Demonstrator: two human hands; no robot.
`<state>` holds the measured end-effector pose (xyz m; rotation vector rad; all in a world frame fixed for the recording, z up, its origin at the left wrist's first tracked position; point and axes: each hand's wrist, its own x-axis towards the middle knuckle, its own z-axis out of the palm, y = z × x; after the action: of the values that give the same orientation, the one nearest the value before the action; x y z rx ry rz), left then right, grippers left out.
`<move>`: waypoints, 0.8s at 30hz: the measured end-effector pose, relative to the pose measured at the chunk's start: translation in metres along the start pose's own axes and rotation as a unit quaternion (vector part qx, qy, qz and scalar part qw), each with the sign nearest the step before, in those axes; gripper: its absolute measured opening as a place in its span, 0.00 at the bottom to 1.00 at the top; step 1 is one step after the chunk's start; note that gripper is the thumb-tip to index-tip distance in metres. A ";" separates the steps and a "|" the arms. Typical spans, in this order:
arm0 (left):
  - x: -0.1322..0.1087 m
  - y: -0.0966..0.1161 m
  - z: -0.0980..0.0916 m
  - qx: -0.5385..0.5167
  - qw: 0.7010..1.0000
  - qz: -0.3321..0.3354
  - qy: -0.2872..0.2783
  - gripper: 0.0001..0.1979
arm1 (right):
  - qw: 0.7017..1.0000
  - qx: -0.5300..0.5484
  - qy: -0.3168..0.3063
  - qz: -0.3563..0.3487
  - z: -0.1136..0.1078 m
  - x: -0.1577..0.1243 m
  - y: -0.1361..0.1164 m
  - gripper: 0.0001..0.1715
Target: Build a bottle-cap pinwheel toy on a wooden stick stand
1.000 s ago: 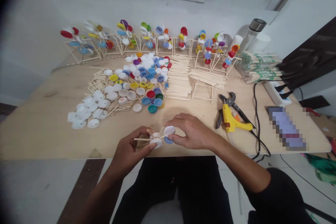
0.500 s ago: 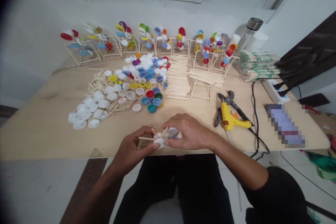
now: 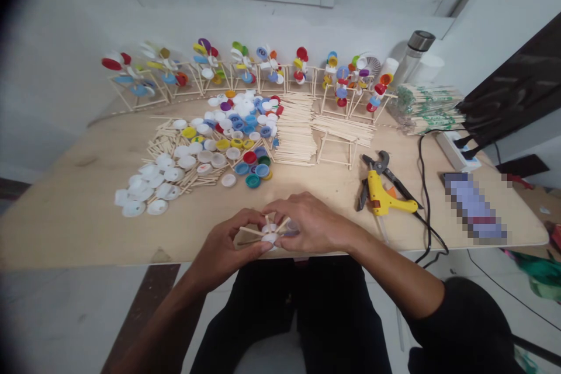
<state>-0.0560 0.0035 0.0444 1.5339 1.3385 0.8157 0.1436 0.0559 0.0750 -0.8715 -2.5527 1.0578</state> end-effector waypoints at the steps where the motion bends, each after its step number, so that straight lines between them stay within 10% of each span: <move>1: 0.000 0.000 0.000 -0.007 1.000 -0.006 -0.001 0.11 | 1.000 0.005 0.004 0.003 0.001 0.000 0.001 0.26; 9: -0.007 -0.017 0.001 -0.138 0.989 -0.050 0.023 0.26 | 0.986 0.126 0.079 0.069 0.007 -0.005 0.005 0.30; 24: -0.013 -0.035 0.008 -0.246 0.964 -0.098 0.031 0.22 | 0.953 0.266 0.106 0.099 0.031 -0.001 0.004 0.32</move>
<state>-0.0644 -0.0113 0.0103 0.9786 1.1938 0.9877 0.1326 0.0399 0.0500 -1.0256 -1.8888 1.5194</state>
